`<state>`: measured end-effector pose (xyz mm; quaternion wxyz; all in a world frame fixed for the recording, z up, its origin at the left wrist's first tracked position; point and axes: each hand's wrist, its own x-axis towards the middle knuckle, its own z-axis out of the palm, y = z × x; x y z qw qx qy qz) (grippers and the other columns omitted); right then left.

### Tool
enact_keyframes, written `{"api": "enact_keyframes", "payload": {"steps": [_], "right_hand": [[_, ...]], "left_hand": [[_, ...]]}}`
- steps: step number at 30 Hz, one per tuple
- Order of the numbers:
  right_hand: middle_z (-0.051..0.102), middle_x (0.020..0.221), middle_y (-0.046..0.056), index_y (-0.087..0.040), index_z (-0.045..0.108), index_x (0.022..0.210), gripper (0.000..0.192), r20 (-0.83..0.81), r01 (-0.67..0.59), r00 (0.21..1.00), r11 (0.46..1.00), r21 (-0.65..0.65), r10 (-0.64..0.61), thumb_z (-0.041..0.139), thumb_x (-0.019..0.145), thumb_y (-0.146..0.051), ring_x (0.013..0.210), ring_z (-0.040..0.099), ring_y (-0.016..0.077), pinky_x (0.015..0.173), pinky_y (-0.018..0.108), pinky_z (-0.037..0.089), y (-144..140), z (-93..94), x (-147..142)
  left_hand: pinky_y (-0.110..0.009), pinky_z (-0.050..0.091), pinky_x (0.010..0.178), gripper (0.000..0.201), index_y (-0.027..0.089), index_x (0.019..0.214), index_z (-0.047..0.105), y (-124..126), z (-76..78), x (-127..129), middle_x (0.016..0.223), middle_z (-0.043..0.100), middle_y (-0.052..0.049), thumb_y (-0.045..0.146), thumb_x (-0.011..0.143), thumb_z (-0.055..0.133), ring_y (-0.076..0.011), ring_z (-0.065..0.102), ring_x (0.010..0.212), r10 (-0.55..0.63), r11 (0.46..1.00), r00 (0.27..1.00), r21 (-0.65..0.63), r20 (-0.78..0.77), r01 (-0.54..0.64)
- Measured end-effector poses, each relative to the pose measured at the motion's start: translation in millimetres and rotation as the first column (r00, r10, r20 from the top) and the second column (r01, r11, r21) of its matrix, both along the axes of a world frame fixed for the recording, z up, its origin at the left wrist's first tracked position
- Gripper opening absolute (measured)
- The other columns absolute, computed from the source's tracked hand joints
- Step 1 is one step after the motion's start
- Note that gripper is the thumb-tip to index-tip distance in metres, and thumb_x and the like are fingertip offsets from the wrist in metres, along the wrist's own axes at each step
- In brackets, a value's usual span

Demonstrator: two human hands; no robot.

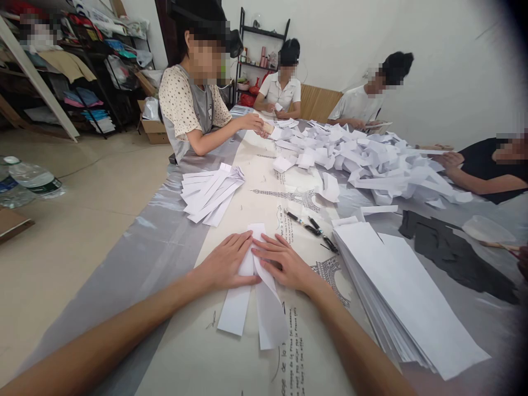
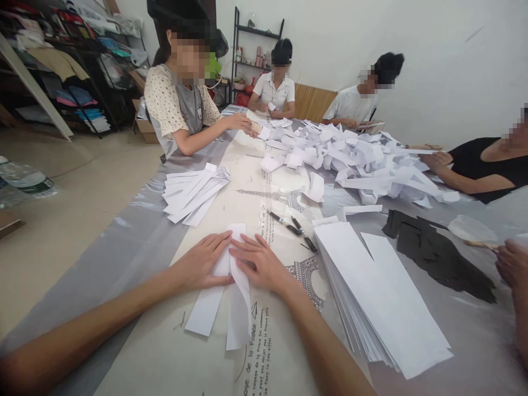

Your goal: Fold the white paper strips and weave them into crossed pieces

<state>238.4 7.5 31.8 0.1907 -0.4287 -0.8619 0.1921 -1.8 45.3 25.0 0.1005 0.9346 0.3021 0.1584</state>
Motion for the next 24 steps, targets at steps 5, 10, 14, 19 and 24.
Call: {"api": "enact_keyframes", "payload": {"steps": [5,10,14,19,24], "right_hand": [[0.045,0.161,0.004,-0.030,0.061,0.142,0.040,0.013,0.014,1.000,0.999,0.034,-0.014,0.048,0.104,-0.027,0.151,0.038,0.0260,0.127,0.060,0.020,-2,0.1,-1],[0.048,0.157,0.010,-0.025,0.061,0.140,0.040,0.027,0.029,0.999,0.997,0.065,-0.031,0.050,0.102,-0.024,0.150,0.040,0.0255,0.128,0.056,0.020,-3,-1.6,-3],[0.049,0.156,0.010,-0.024,0.055,0.141,0.040,0.003,0.023,1.000,0.999,0.044,-0.024,0.053,0.101,-0.027,0.153,0.035,0.0251,0.129,0.054,0.019,-4,-3.1,-1],[0.045,0.160,0.009,-0.025,0.037,0.153,0.052,-0.033,0.022,0.999,1.000,-0.005,-0.022,0.052,0.103,-0.030,0.155,0.030,0.0232,0.130,0.053,0.017,-5,-3.5,2],[0.047,0.159,0.008,-0.026,0.040,0.144,0.042,-0.055,0.044,0.997,0.998,-0.036,-0.046,0.051,0.103,-0.031,0.154,0.032,0.0219,0.130,0.053,0.020,-8,-2.5,-1]], "left_hand": [[-0.048,0.032,0.117,0.093,0.014,0.156,0.032,2,-2.7,0,0.163,0.036,-0.021,0.078,0.091,0.049,-0.0357,0.042,0.144,0.004,1.000,1.000,0.009,-0.019,-0.004],[-0.047,0.028,0.119,0.093,0.012,0.158,0.031,5,-0.7,0,0.163,0.037,-0.020,0.078,0.094,0.042,-0.0347,0.039,0.147,-0.033,0.999,0.997,0.038,-0.073,0.036],[-0.048,0.027,0.120,0.103,0.009,0.156,0.034,9,5.9,-4,0.162,0.037,-0.023,0.086,0.089,0.042,-0.0371,0.038,0.147,-0.059,0.998,0.991,0.020,-0.118,0.062],[-0.044,0.029,0.119,0.080,0.015,0.157,0.034,14,12.2,-7,0.162,0.039,-0.016,0.073,0.101,0.031,-0.0310,0.037,0.148,-0.073,0.996,0.987,-0.054,-0.140,0.066],[-0.047,0.037,0.112,0.056,0.017,0.139,0.054,10,6.8,6,0.147,0.055,-0.014,0.058,0.108,0.031,-0.0320,0.047,0.137,0.020,0.999,0.999,0.051,-0.044,-0.018]]}}
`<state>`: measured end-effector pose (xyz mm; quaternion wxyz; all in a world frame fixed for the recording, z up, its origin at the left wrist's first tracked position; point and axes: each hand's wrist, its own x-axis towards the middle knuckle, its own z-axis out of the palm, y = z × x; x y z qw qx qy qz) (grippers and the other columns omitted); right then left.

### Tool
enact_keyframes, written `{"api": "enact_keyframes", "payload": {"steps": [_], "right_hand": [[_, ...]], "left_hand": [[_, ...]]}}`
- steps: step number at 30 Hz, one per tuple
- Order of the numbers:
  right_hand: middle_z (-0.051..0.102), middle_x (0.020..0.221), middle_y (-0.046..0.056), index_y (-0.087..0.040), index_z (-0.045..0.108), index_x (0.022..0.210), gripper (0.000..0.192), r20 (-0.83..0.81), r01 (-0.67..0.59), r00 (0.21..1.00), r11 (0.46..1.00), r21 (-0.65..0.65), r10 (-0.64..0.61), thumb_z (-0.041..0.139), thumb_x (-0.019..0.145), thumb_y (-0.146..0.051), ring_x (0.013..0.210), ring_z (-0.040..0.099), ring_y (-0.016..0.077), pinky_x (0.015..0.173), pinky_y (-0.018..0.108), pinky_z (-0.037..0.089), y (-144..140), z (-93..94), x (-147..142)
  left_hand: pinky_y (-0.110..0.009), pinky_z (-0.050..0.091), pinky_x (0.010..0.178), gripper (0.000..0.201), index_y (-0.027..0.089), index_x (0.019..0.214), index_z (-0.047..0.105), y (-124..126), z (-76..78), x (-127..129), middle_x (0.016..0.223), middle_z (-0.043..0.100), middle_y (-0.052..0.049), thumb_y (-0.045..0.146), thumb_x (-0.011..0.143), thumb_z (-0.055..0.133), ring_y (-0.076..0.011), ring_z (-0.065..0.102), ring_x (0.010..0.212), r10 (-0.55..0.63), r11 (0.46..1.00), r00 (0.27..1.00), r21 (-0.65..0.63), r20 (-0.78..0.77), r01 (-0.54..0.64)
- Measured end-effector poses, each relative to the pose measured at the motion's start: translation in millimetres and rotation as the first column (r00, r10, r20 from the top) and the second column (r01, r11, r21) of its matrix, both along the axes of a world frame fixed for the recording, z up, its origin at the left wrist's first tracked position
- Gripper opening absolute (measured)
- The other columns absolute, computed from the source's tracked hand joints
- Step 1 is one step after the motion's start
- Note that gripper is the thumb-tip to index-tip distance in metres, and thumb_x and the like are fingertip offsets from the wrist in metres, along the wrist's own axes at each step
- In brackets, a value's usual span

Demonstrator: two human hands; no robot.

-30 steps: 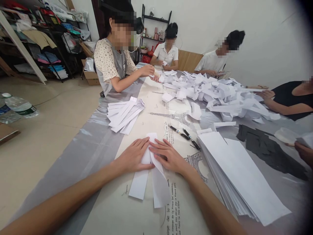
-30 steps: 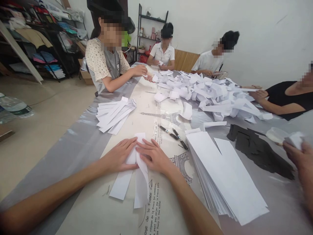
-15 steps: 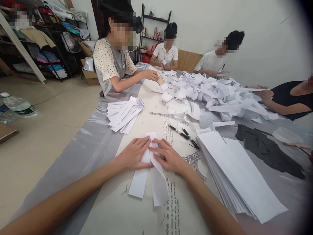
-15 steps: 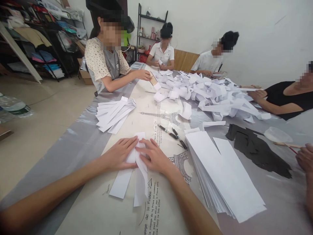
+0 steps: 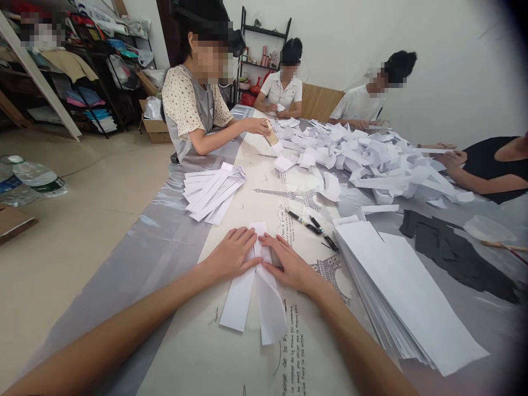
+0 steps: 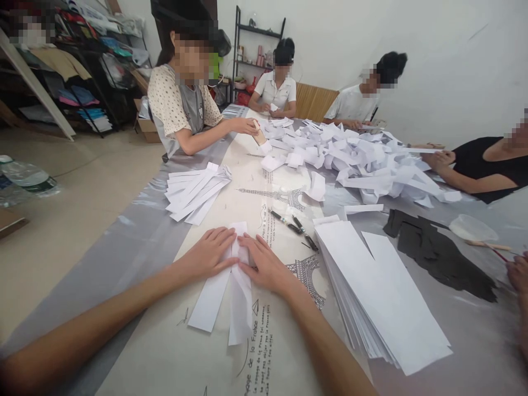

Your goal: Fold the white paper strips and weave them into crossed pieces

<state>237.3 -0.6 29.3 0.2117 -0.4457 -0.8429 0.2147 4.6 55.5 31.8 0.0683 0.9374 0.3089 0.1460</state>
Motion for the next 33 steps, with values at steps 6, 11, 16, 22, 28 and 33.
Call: {"api": "enact_keyframes", "payload": {"steps": [6,11,16,22,28,33], "right_hand": [[0.051,0.154,0.011,-0.025,0.050,0.141,0.039,0.043,0.047,0.998,0.992,0.121,-0.053,0.054,0.102,-0.028,0.147,0.043,0.0276,0.119,0.053,0.042,-14,2.1,-4],[0.052,0.155,0.010,-0.024,0.042,0.155,0.050,0.105,-0.032,0.994,0.989,0.146,0.017,0.050,0.105,-0.025,0.148,0.044,0.0276,0.120,0.054,0.041,-33,2.7,-3],[0.055,0.153,0.006,-0.028,0.048,0.152,0.050,0.112,-0.110,0.989,0.989,0.102,0.098,0.040,0.105,-0.013,0.149,0.043,0.0255,0.122,0.054,0.040,-55,10.7,3],[0.044,0.161,0.005,-0.028,0.024,0.164,0.076,0.117,-0.164,0.980,0.986,0.001,0.163,0.049,0.094,-0.012,0.151,0.038,0.0266,0.127,0.055,0.031,-86,29.3,5],[0.043,0.161,0.013,-0.025,0.009,0.167,0.098,0.032,0.075,0.996,0.991,0.106,-0.079,0.068,0.091,-0.043,0.146,0.043,0.0402,0.118,0.064,0.042,-119,12.3,-30],[0.064,0.142,0.011,-0.033,0.022,0.164,0.075,-0.133,0.468,0.883,0.859,0.205,-0.450,0.045,0.096,-0.010,0.124,0.066,0.0341,0.097,0.059,0.061,-131,-23.8,-60]], "left_hand": [[-0.050,0.038,0.110,0.054,0.019,0.135,0.056,2,-4.6,2,0.140,0.059,-0.014,0.060,0.105,0.037,-0.0344,0.047,0.137,0.013,0.999,1.000,0.047,0.023,-0.014],[-0.050,0.036,0.112,0.062,0.016,0.138,0.054,8,-0.9,-5,0.145,0.056,-0.016,0.064,0.104,0.036,-0.0357,0.045,0.139,0.041,0.997,0.999,0.062,-0.032,-0.039],[-0.048,0.035,0.113,0.062,0.014,0.138,0.053,10,0.6,-5,0.146,0.056,-0.017,0.064,0.103,0.039,-0.0347,0.047,0.138,0.035,0.998,0.997,0.062,-0.070,-0.030],[-0.049,0.034,0.113,0.062,0.015,0.140,0.051,10,-1.5,-6,0.147,0.055,-0.017,0.063,0.104,0.036,-0.0347,0.045,0.139,0.023,0.999,0.998,0.039,-0.056,-0.021],[-0.049,0.034,0.113,0.060,0.017,0.139,0.051,11,-1.9,-6,0.147,0.054,-0.016,0.064,0.104,0.035,-0.0341,0.045,0.140,0.021,0.999,0.998,0.042,-0.065,-0.018],[-0.048,0.034,0.113,0.059,0.018,0.140,0.049,12,-4.2,-6,0.148,0.054,-0.015,0.064,0.104,0.036,-0.0341,0.045,0.140,0.024,0.998,0.998,0.055,-0.065,-0.021]]}}
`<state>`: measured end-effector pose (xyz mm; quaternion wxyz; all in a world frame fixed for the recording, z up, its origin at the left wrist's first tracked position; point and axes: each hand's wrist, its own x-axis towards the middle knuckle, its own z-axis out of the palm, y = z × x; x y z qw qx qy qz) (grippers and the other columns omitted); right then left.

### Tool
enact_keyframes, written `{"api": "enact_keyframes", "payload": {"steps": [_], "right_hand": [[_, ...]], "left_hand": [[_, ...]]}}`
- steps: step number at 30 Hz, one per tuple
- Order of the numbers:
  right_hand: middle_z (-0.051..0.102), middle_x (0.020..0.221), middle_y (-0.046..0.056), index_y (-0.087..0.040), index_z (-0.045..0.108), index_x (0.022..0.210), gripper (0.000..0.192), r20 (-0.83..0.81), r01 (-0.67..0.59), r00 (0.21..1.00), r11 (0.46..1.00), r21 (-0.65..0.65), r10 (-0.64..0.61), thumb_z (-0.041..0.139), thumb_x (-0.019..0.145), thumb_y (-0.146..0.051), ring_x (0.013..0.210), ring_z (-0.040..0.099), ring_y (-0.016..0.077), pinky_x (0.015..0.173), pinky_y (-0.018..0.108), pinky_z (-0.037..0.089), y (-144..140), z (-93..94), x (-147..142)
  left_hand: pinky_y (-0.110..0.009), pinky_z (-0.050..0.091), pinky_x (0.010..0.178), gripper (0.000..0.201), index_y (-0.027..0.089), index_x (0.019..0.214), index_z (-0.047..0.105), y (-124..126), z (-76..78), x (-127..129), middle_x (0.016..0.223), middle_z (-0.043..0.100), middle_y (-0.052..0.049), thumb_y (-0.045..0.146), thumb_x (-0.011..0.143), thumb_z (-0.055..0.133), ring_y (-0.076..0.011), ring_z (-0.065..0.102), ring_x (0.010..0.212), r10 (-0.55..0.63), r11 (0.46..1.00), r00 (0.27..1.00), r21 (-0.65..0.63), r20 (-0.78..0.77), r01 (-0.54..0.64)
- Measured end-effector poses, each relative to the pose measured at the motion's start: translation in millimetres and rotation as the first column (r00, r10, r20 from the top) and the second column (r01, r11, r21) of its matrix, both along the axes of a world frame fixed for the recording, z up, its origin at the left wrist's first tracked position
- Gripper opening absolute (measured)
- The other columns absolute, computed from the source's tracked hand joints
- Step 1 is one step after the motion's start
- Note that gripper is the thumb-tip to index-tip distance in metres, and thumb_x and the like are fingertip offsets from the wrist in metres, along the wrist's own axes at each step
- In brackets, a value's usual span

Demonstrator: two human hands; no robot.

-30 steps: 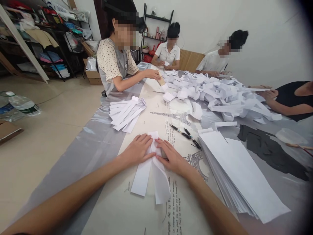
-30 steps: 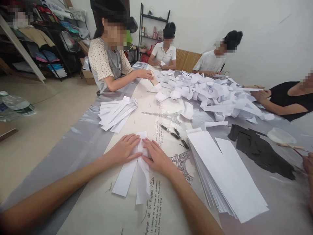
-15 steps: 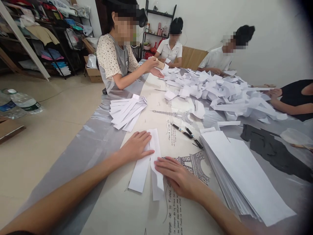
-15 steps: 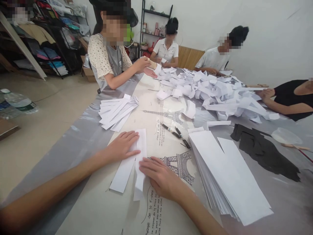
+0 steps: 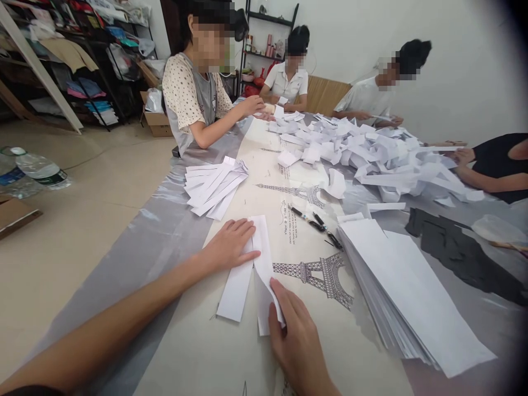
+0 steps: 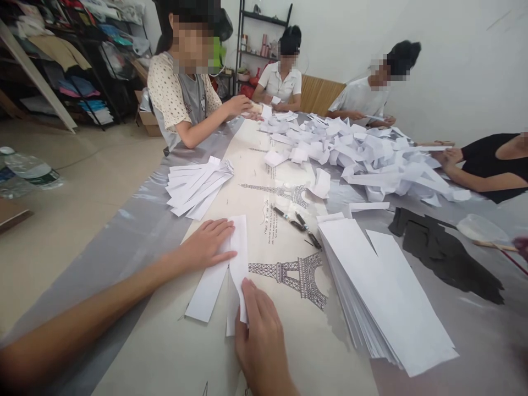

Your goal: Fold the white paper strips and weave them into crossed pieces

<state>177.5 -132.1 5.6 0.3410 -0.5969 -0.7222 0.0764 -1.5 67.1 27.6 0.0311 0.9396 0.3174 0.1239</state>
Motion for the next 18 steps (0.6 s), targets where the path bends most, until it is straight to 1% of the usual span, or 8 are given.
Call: {"api": "enact_keyframes", "payload": {"steps": [2,4,6,9,11,14,18], "right_hand": [[0.063,0.142,0.009,-0.035,0.026,0.163,0.078,-0.035,0.061,0.998,0.998,-0.004,-0.061,0.043,0.092,-0.006,0.125,0.065,0.0341,0.094,0.058,0.063,-3,-8.7,-6],[0.060,0.146,0.008,-0.035,0.025,0.163,0.085,-0.046,0.100,0.994,0.995,-0.014,-0.100,0.041,0.087,-0.001,0.131,0.061,0.0344,0.098,0.060,0.061,-7,-13.2,-10],[0.053,0.153,0.006,-0.036,0.022,0.164,0.092,-0.032,0.096,0.995,0.995,-0.032,-0.097,0.038,0.083,0.003,0.139,0.054,0.0346,0.104,0.064,0.056,-12,-14.8,-12],[0.043,0.161,0.003,-0.037,0.014,0.166,0.093,0.032,0.011,0.999,0.998,-0.062,-0.009,0.034,0.085,0.005,0.148,0.042,0.0345,0.110,0.066,0.051,-19,-14.1,-9],[0.041,0.162,0.003,-0.035,0.009,0.166,0.090,0.086,-0.061,0.994,0.996,-0.070,0.067,0.034,0.089,0.003,0.150,0.038,0.0339,0.112,0.064,0.050,-22,-12.0,-4],[0.041,0.162,0.005,-0.028,0.008,0.167,0.085,0.194,-0.130,0.972,0.990,-0.047,0.136,0.035,0.092,0.002,0.150,0.039,0.0317,0.112,0.056,0.052,-25,-7.6,6],[0.043,0.161,0.008,-0.019,0.010,0.166,0.081,0.322,-0.145,0.938,0.989,0.022,0.130,0.032,0.092,0.006,0.147,0.044,0.0282,0.111,0.048,0.054,-26,-3.4,13]], "left_hand": [[-0.048,0.034,0.113,0.059,0.018,0.139,0.049,0,-0.9,0,0.147,0.054,-0.015,0.064,0.104,0.037,-0.0342,0.045,0.140,-0.004,1.000,1.000,0.004,0.006,0.004],[-0.048,0.034,0.112,0.059,0.017,0.138,0.050,0,-1.1,0,0.147,0.054,-0.015,0.063,0.104,0.038,-0.0343,0.046,0.139,-0.007,1.000,1.000,0.005,0.012,0.007],[-0.047,0.034,0.112,0.058,0.017,0.137,0.050,-1,-0.1,0,0.146,0.055,-0.016,0.063,0.104,0.039,-0.0343,0.046,0.139,-0.008,1.000,1.000,0.002,0.015,0.008],[-0.047,0.034,0.112,0.057,0.015,0.137,0.051,-2,2.6,0,0.146,0.055,-0.016,0.061,0.104,0.040,-0.0341,0.046,0.139,-0.003,1.000,1.000,-0.002,0.000,0.003],[-0.047,0.034,0.113,0.058,0.014,0.136,0.051,-2,3.8,0,0.146,0.055,-0.016,0.061,0.104,0.040,-0.0341,0.046,0.139,-0.001,1.000,1.000,-0.002,-0.012,0.001],[-0.046,0.033,0.113,0.059,0.015,0.137,0.050,-2,3.1,0,0.146,0.055,-0.015,0.062,0.104,0.039,-0.0334,0.045,0.139,0.000,1.000,1.000,-0.001,-0.011,0.000],[-0.046,0.032,0.115,0.061,0.015,0.140,0.049,-2,0.6,0,0.149,0.053,-0.016,0.063,0.104,0.037,-0.0332,0.043,0.141,0.005,1.000,1.000,0.005,-0.008,-0.005]]}}
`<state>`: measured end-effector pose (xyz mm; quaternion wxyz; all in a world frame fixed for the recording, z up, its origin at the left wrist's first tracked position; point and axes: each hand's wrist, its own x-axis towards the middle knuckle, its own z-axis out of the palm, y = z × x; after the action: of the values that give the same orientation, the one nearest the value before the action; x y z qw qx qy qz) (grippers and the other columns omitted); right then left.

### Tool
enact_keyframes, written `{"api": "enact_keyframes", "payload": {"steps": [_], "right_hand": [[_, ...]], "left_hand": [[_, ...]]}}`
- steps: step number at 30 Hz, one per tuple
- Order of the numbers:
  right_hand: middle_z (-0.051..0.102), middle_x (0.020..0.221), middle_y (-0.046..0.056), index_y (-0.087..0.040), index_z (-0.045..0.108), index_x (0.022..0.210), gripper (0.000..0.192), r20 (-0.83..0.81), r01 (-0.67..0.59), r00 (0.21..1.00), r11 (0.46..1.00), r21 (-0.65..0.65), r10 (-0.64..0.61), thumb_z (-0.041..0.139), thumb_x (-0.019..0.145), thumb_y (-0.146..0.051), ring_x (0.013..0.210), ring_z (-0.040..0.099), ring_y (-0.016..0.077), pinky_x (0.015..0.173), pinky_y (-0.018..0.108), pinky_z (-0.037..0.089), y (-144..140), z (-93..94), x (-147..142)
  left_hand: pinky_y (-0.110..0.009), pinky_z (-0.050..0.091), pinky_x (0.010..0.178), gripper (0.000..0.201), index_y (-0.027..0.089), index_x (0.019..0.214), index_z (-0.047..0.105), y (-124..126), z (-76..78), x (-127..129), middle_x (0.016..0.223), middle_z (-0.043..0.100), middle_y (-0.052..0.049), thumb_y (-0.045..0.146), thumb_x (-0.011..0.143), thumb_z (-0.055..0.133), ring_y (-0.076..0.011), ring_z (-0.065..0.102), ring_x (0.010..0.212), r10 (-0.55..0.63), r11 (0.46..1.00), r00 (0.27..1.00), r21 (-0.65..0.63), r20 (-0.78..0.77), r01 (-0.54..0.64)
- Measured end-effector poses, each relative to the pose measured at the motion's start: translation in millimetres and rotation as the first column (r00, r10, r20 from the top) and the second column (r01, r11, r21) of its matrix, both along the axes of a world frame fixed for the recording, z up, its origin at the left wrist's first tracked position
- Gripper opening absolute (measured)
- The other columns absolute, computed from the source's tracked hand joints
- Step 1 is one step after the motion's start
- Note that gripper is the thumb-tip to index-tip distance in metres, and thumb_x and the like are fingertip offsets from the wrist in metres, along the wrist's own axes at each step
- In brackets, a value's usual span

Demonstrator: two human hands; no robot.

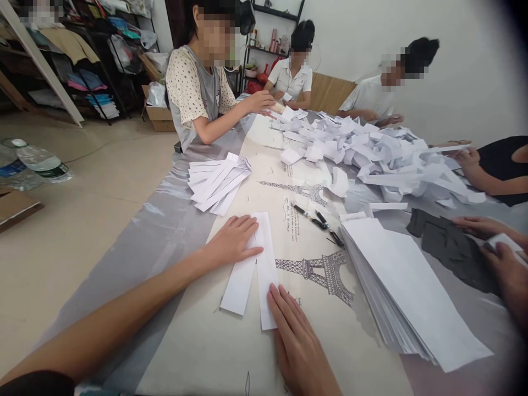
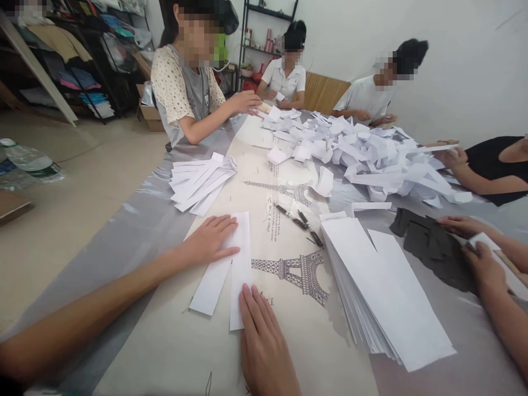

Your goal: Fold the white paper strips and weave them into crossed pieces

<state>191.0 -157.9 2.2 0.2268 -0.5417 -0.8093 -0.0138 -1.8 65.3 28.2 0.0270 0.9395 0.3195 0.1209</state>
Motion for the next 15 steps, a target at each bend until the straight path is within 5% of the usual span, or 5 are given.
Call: {"api": "enact_keyframes", "payload": {"steps": [10,15], "right_hand": [[0.035,0.165,0.008,-0.017,0.012,0.166,0.076,0.000,-0.004,1.000,0.999,-0.033,0.004,0.031,0.096,0.002,0.153,0.035,0.0260,0.117,0.046,0.047,-3,-2.8,1],[0.030,0.168,0.011,-0.012,0.012,0.166,0.071,0.063,-0.042,0.997,0.993,-0.113,0.050,0.043,0.102,-0.017,0.154,0.032,0.0303,0.117,0.048,0.047,-3,10.4,4]], "left_hand": [[-0.047,0.032,0.115,0.063,0.015,0.141,0.049,0,1.4,1,0.148,0.054,-0.015,0.064,0.104,0.035,-0.0331,0.043,0.141,0.006,1.000,1.000,-0.026,-0.006,-0.006],[-0.046,0.031,0.115,0.063,0.016,0.142,0.048,0,0.0,1,0.149,0.054,-0.015,0.064,0.104,0.033,-0.0328,0.044,0.141,0.012,1.000,1.000,-0.021,0.003,-0.011]]}}
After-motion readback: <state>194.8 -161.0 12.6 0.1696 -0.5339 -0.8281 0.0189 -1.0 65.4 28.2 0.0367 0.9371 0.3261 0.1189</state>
